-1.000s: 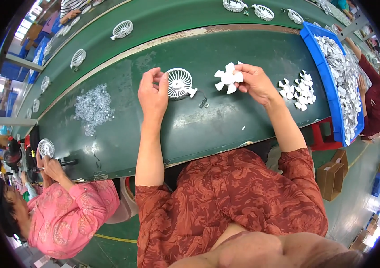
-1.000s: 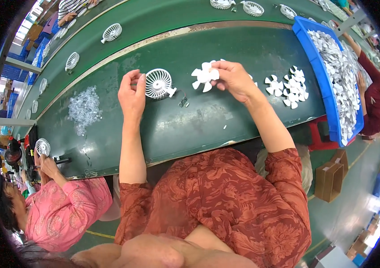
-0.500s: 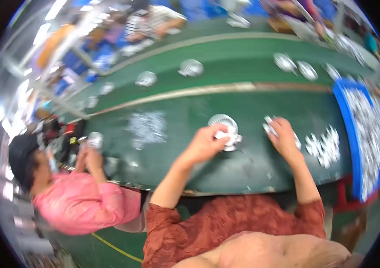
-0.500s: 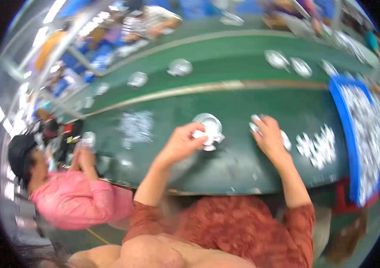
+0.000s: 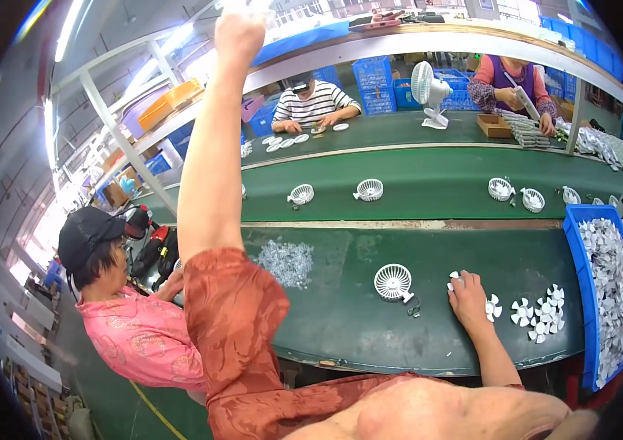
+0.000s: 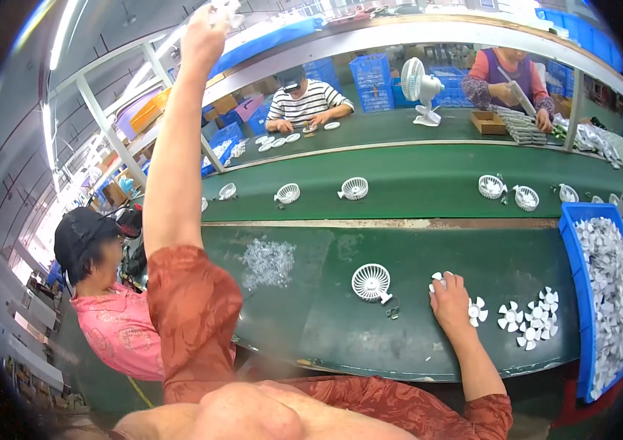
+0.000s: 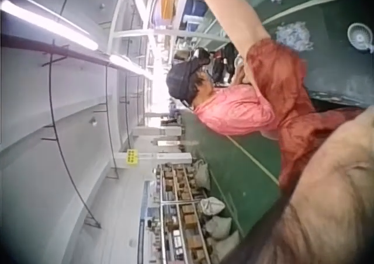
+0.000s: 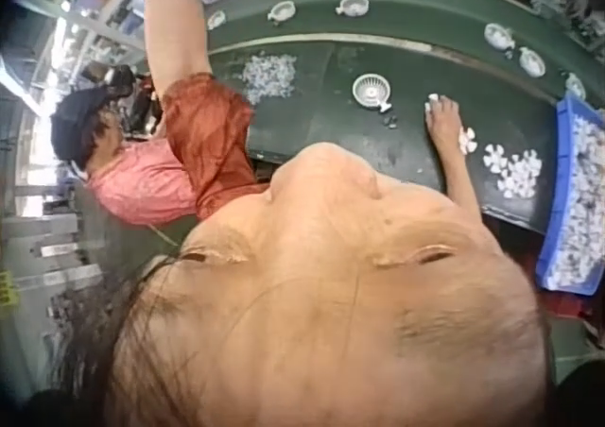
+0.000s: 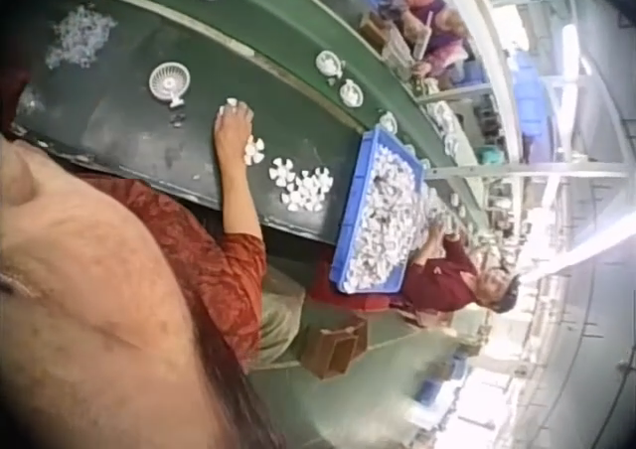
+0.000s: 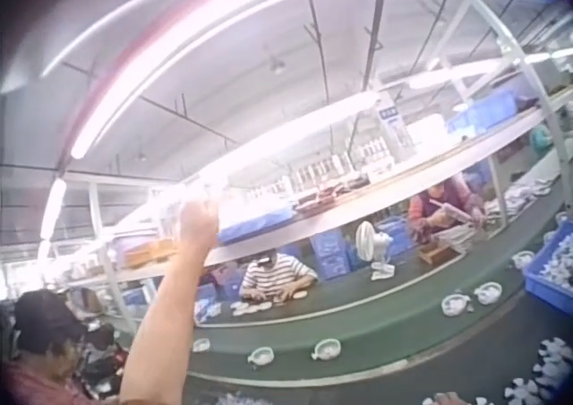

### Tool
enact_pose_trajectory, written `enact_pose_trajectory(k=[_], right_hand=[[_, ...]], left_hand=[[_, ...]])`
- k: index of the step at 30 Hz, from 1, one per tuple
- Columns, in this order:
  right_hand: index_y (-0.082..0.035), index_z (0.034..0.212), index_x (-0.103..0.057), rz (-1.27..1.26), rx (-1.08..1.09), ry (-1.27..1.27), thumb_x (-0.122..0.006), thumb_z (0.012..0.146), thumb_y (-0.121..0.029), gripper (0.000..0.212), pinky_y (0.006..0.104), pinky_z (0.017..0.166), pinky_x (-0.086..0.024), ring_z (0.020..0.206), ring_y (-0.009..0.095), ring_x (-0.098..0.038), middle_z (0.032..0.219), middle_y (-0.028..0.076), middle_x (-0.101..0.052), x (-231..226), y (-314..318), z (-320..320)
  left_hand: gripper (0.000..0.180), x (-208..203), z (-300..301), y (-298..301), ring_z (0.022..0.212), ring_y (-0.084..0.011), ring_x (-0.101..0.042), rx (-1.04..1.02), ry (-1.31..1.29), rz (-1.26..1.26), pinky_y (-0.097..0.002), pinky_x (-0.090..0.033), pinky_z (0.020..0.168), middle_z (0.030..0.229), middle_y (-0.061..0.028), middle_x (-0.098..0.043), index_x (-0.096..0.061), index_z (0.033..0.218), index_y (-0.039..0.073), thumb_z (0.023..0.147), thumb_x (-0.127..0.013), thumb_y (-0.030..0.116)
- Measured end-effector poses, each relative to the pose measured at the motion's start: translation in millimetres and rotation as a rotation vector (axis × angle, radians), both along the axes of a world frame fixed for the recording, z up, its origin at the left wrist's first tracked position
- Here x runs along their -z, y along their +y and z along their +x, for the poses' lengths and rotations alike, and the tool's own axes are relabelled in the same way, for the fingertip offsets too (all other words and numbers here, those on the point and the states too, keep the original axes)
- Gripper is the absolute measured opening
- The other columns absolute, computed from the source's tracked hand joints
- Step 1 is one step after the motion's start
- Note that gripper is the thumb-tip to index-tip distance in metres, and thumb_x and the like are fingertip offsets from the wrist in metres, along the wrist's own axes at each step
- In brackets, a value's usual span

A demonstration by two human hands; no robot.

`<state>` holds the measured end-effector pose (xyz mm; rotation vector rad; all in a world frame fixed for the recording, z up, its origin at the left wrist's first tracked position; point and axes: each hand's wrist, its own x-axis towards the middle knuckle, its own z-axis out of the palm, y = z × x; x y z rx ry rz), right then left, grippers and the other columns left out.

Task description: The person assembles mini fans by picking up fan blades and pressing them into the fan casings, then placing the assembled units onto the conveyor belt.

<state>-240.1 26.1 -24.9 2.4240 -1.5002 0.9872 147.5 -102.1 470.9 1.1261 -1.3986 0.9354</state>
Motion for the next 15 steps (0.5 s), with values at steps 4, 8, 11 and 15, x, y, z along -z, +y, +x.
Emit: enact_pose_trajectory(k=[4,8,11,15], right_hand=[[-0.004,0.103,-0.06,0.021,-0.013,-0.006,-0.069,0.074,-0.012,0.032,0.0421,0.081,-0.05,0.104,0.034,-0.052,0.114,0.018,-0.054,-0.4,1.2,-4.2],[-0.004,0.093,-0.057,-0.061,0.022,-0.209,-0.06,0.082,-0.007,0.012,0.0416,0.072,-0.05,0.089,0.034,-0.057,0.094,0.016,-0.058,6.1,-7.0,-15.8],[-0.003,0.094,-0.056,0.115,0.118,-0.511,-0.05,0.092,-0.012,0.011,0.0472,0.061,-0.046,0.071,0.042,-0.059,0.075,0.023,-0.059,-5.7,-8.4,-23.3],[-0.005,0.097,-0.06,0.232,0.113,-0.349,-0.059,0.085,-0.012,0.014,0.0458,0.07,-0.047,0.082,0.038,-0.059,0.084,0.018,-0.061,-9.4,-6.2,-22.9]], left_hand=[[0.02,5.2,-16.4,-5.1,0.089,-0.036,-0.064,0.188,-0.037,-0.202,-0.0382,-0.05,0.078,0.092,-0.022,-0.066,-0.062,0.099,-0.003,0.084,-0.054,0.009],[0.016,136.6,-71.8,17.5,0.072,-0.025,-0.063,0.605,0.061,0.005,-0.0309,-0.049,0.068,0.082,-0.013,-0.065,-0.062,0.094,0.0,0.089,-0.057,0.014],[0.017,267.4,-93.0,59.4,0.077,-0.029,-0.063,0.553,0.029,0.493,-0.0339,-0.05,0.071,0.084,-0.016,-0.063,-0.061,0.097,0.001,0.086,-0.062,0.013],[0.051,419.2,-95.9,79.5,0.107,-0.0353,-0.056,0.331,0.159,1.123,-0.0426,-0.045,0.09,0.107,-0.0203,-0.061,-0.054,0.118,-0.003,0.083,-0.066,0.033]])
